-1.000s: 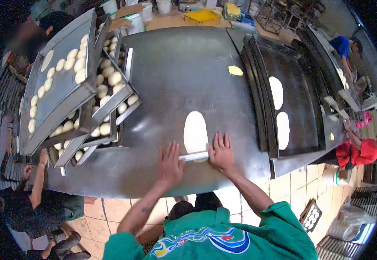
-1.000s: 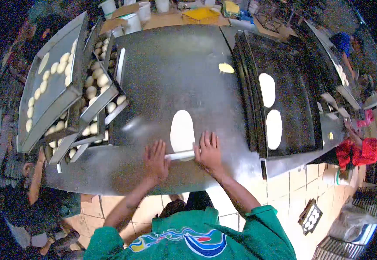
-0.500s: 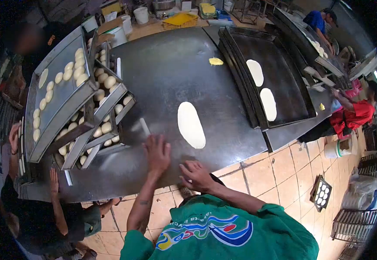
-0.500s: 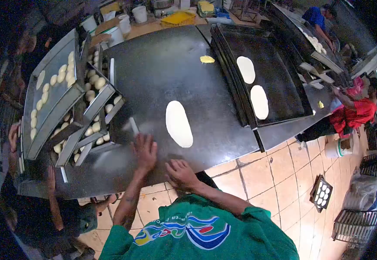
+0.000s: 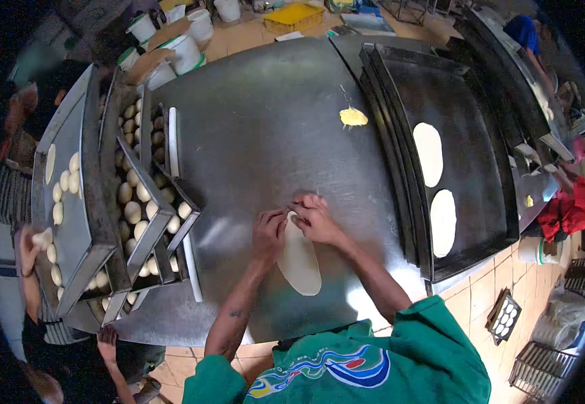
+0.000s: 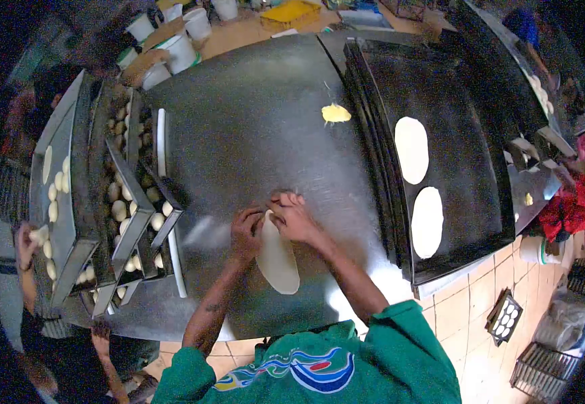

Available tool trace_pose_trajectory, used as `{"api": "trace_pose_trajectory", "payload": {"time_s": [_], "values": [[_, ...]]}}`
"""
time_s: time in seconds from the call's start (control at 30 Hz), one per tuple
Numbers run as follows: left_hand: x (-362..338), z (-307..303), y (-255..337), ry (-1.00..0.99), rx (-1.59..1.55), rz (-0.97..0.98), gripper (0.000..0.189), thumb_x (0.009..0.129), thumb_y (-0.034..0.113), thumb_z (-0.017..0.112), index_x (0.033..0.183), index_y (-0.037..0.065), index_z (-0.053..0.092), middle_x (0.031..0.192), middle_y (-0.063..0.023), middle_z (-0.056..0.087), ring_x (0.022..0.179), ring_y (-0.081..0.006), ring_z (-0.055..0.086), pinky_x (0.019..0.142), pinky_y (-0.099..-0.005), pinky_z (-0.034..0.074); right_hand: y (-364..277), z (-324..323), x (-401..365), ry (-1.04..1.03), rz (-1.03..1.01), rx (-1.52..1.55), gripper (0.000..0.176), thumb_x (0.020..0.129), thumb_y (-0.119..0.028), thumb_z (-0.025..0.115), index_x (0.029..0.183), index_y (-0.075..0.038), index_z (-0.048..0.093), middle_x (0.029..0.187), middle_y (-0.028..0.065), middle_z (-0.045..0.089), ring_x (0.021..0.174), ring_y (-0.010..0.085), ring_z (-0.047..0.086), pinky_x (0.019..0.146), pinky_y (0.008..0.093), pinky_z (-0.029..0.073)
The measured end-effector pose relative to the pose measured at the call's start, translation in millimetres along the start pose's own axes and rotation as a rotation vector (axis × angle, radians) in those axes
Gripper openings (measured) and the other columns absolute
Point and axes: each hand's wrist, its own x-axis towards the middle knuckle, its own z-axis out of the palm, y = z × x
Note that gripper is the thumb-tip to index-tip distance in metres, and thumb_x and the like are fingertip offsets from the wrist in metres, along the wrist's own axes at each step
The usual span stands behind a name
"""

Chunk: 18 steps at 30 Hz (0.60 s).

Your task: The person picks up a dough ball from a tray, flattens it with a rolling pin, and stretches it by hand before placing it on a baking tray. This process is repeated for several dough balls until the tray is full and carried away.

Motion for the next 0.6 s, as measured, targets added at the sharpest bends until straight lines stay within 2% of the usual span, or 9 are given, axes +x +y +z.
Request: {"api": "trace_pose_trajectory", "payload": {"time_s": [0.07, 0.2, 0.27, 0.3, 0.33, 0.4, 0.47, 0.5, 0.6], "values": [[-3, -10, -1, -0.129, -0.48, -0.205, 0.023, 0.091, 0.014, 0.063, 0.109, 0.001, 0.066, 0.124, -0.0158, 0.058, 0.109, -0.0331, 0.058, 0.091, -0.0412, 0.048, 3, -11, 9, -0.254, -0.08, 0.125, 0.03, 0.085, -0.019, 0.068, 0.113, -0.009, 0.068, 0.11, 0.0107, 0.058, 0.115, 0.0288, 0.048, 0.096, 0.0431, 0.034], [-6, -17, 8, -0.024, -0.387, -0.197, 0.023, 0.091, 0.013, 0.064, 0.11, 0.001, 0.064, 0.115, -0.0145, 0.063, 0.103, -0.0344, 0.062, 0.084, -0.0376, 0.052, 5, -13, 9, -0.327, -0.066, 0.113, 0.018, 0.083, -0.016, 0.071, 0.099, -0.008, 0.071, 0.113, 0.0094, 0.059, 0.111, 0.0286, 0.049, 0.094, 0.0422, 0.037], [-8, -10, 0, 0.07, -0.174, 0.132, 0.021, 0.092, 0.015, 0.063, 0.109, 0.002, 0.062, 0.107, -0.0169, 0.065, 0.098, -0.0328, 0.064, 0.08, -0.036, 0.051, -3, -13, 5, -0.184, -0.03, 0.499, 0.012, 0.081, -0.015, 0.071, 0.09, -0.008, 0.07, 0.102, 0.008, 0.064, 0.104, 0.0271, 0.055, 0.088, 0.0403, 0.042], [-10, -12, 1, 0.081, -0.174, 0.144, 0.021, 0.092, 0.015, 0.063, 0.109, 0.002, 0.062, 0.107, -0.0169, 0.065, 0.098, -0.0328, 0.064, 0.08, -0.036, 0.051, -13, -16, -3, -0.107, 0.05, 0.623, 0.012, 0.086, -0.013, 0.069, 0.095, -0.005, 0.069, 0.092, 0.0051, 0.067, 0.092, 0.0202, 0.06, 0.081, 0.0349, 0.048], [-13, -18, 9, 0.012, -0.272, 0.051, 0.02, 0.093, 0.015, 0.062, 0.108, 0.002, 0.06, 0.101, -0.0179, 0.066, 0.092, -0.0328, 0.066, 0.077, -0.0364, 0.051, -24, -23, -10, -0.1, 0.042, 0.61, 0.012, 0.086, -0.013, 0.069, 0.095, -0.005, 0.069, 0.092, 0.0051, 0.067, 0.092, 0.0202, 0.06, 0.081, 0.0349, 0.048], [-22, -37, 33, -0.063, -0.377, -0.032, 0.019, 0.094, 0.016, 0.062, 0.106, 0.001, 0.059, 0.094, -0.019, 0.066, 0.086, -0.0328, 0.067, 0.073, -0.0368, 0.051, -46, -41, -28, -0.156, 0.392, 0.915, 0.014, 0.093, -0.013, 0.065, 0.1, -0.001, 0.068, 0.086, 0.0023, 0.068, 0.084, 0.0124, 0.061, 0.078, 0.0303, 0.049], [-30, -66, 64, -0.136, -0.401, -0.045, 0.017, 0.095, 0.016, 0.06, 0.101, 0.0, 0.058, 0.084, -0.0196, 0.065, 0.074, -0.0319, 0.067, 0.065, -0.0378, 0.05, -67, -70, -47, -0.128, 0.356, 0.879, 0.016, 0.096, -0.013, 0.062, 0.101, 0.002, 0.066, 0.086, 0.0016, 0.068, 0.081, 0.0079, 0.059, 0.074, 0.0276, 0.049], [-36, -74, 75, -0.069, -0.457, 0.048, 0.018, 0.096, 0.016, 0.06, 0.1, -0.001, 0.058, 0.078, -0.017, 0.066, 0.067, -0.0258, 0.066, 0.062, -0.0353, 0.05, -78, -89, -55, -0.144, 0.329, 0.835, 0.015, 0.095, -0.011, 0.062, 0.102, 0.002, 0.066, 0.089, 0.0014, 0.069, 0.084, 0.0076, 0.06, 0.076, 0.0266, 0.049], [-41, -115, 123, -0.17, -0.541, 0.085, 0.018, 0.096, 0.016, 0.06, 0.099, -0.002, 0.06, 0.078, -0.0149, 0.066, 0.068, -0.0174, 0.065, 0.062, -0.0322, 0.05, -116, -145, -76, -0.119, 0.272, 0.835, 0.016, 0.094, -0.01, 0.063, 0.102, 0.003, 0.067, 0.088, 0.0011, 0.069, 0.083, 0.0074, 0.06, 0.076, 0.0254, 0.047]]}}
